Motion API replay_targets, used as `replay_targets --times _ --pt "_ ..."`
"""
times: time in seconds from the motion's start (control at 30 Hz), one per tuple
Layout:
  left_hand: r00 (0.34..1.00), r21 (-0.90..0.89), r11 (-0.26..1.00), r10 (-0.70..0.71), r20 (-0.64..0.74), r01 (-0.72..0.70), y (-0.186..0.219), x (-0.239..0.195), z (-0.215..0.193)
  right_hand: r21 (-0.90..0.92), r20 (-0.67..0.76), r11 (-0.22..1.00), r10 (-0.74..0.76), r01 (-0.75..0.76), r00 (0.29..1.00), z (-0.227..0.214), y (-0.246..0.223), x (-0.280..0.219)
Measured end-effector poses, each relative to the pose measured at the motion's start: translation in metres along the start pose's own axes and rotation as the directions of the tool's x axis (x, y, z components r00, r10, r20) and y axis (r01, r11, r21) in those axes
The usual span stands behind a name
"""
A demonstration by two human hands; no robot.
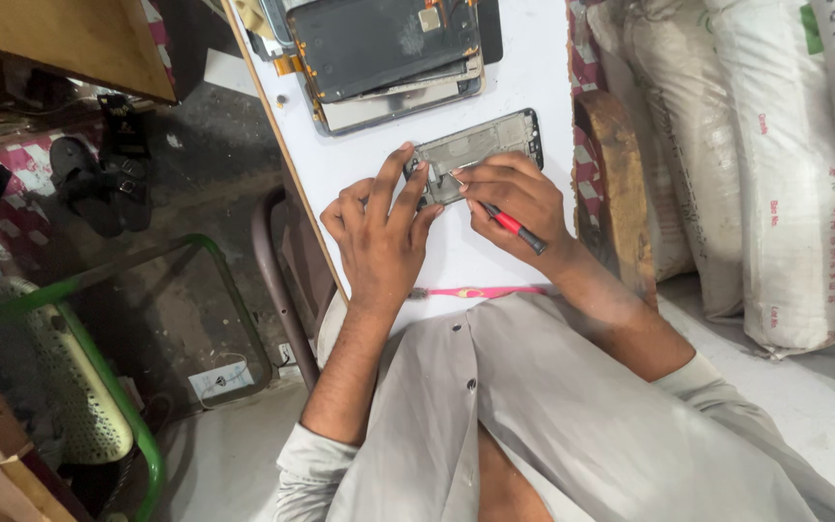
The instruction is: The person uses a red-handled screwdriver to remove and reinsert screws from the internal frame of a disassembled smartphone. They repeatedly adjust the device and handle small components on a white work surface.
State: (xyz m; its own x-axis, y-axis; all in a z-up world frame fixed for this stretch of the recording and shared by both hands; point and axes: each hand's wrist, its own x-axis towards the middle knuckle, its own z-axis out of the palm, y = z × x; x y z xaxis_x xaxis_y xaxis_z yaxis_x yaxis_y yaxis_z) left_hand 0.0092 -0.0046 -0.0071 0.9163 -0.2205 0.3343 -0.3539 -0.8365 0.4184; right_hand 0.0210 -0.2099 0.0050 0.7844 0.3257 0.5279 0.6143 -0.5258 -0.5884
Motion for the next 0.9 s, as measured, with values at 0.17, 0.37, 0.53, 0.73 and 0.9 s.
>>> replay_targets --times 0.17,0.37,0.53,0.73,0.9 --pt "1.000 -0.020 1.000 -0.002 0.008 0.002 0.0007 0.0022 -0.0016 -0.014 0.010 0.998 -0.067 0.067 0.998 -0.0025 -0.0001 0.0036" --pt "1.000 -0.031 1.000 -0.007 0.002 0.007 0.0000 0.0015 -0.0013 -0.008 0.014 0.998 -0.067 0.067 0.998 -0.0024 0.0012 0.0035" --pt "1.000 -0.035 0.999 -0.011 0.003 0.011 0.0005 0.0007 -0.0003 0.002 0.009 0.999 -0.041 0.041 0.999 -0.0014 0.0002 0.0006" --pt "1.000 -0.036 0.999 -0.019 0.007 0.019 0.0012 0.0028 -0.0014 0.010 0.012 0.998 -0.059 0.059 0.998 -0.0025 0.0040 0.0009" --pt "1.000 -0.024 1.000 -0.013 0.003 0.013 0.0002 0.0024 0.0011 -0.017 -0.003 1.000 0.024 -0.024 1.000 0.0000 0.0083 -0.0037"
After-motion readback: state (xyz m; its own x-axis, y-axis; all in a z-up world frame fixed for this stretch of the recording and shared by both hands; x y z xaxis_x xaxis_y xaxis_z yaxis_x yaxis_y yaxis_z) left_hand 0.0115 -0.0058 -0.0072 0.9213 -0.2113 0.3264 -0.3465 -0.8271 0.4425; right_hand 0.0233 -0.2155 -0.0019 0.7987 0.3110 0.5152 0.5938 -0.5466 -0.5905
